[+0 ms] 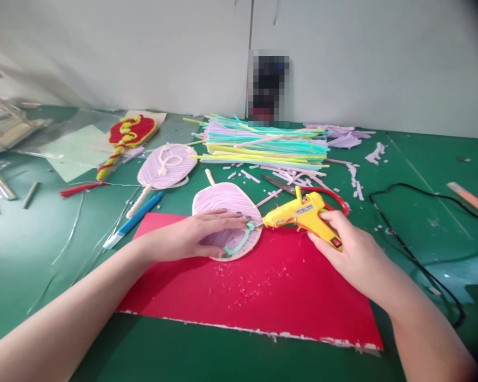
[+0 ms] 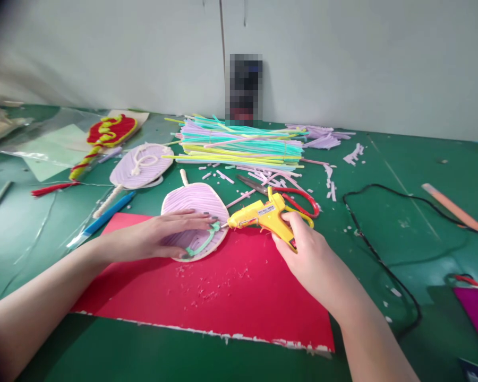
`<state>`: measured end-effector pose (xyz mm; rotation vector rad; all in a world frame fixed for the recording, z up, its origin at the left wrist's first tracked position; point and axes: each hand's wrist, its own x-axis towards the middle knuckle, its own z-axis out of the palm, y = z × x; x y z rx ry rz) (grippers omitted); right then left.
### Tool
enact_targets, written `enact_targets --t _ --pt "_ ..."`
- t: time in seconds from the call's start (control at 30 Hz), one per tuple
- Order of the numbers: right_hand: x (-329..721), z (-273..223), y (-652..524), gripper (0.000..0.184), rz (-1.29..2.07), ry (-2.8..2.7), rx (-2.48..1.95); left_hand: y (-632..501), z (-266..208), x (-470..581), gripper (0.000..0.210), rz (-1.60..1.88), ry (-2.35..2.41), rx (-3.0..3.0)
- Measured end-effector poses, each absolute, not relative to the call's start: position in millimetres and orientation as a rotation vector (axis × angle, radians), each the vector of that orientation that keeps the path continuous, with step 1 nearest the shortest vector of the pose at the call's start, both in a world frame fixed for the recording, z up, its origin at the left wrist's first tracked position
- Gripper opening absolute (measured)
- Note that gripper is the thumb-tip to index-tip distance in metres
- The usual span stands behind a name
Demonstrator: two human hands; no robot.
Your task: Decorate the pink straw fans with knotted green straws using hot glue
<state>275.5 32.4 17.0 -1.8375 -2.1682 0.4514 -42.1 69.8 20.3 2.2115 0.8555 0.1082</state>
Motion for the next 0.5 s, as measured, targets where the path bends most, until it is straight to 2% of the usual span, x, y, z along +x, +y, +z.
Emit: enact_targets --t 0.5 --pt "275.3 17.6 33.7 0.034 0.371 -2.128 -1.804 71.3 21.2 -41.4 0.058 0.055 0.825 2.242"
